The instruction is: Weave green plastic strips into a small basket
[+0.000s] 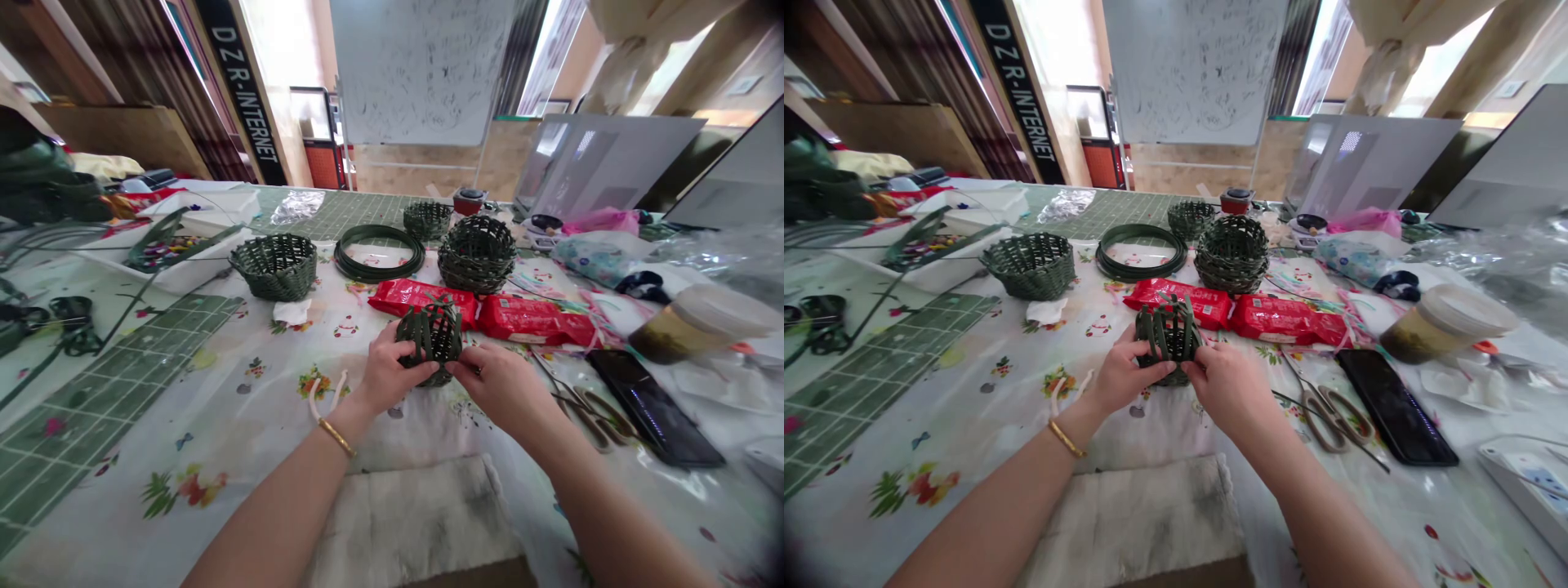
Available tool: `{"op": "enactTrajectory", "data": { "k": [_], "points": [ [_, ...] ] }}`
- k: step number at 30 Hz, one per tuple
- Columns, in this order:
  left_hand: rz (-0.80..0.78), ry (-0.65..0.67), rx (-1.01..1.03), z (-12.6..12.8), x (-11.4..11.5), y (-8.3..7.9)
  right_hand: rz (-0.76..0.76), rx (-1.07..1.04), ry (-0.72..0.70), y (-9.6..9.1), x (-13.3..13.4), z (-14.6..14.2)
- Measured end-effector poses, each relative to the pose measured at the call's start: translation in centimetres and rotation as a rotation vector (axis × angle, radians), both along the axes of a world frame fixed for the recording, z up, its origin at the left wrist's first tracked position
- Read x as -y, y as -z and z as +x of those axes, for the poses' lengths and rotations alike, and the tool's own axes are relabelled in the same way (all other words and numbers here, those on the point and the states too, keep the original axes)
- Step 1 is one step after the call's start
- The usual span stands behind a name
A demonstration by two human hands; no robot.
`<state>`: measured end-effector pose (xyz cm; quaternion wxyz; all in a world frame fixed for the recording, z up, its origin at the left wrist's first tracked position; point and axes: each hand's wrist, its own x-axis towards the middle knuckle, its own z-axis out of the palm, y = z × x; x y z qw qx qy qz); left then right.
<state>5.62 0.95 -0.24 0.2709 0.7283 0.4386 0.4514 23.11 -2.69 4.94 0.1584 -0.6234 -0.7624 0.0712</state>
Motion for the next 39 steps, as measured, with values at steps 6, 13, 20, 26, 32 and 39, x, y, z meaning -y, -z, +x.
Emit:
{"op": "enactTrajectory", "data": {
  "k": [6, 13, 20, 26, 32, 39],
  "points": [
    [-0.066, 0.126, 0.208, 0.0, -0.4, 0.9, -0.243, -0.188, 0.012, 0.3, -1.1, 1.0],
    [0.182, -0.023, 0.285, -0.7, 0.3, 0.8, -0.339, -0.327, 0.026, 0.5, -1.1, 0.9],
    [0.621, 0.008, -0.320, -0.5, 1.6, 0.7, -0.273, -0.280, 0.052, 0.5, -0.8, 0.2],
    [0.569, -0.049, -0.497, 1.0, 2.1, 0.8, -0.324, -0.341, 0.052, 0.7, -1.0, 0.1],
    [0.081, 0.126, -0.259, 0.7, 1.8, 1.0, -0.622, -0.654, -0.053, 1.1, -1.6, 1.8],
    [-0.048, 0.070, -0.228, 0.9, 1.7, 1.6, -0.694, -0.704, -0.086, 1.6, -1.9, 2.8]
  ]
}}
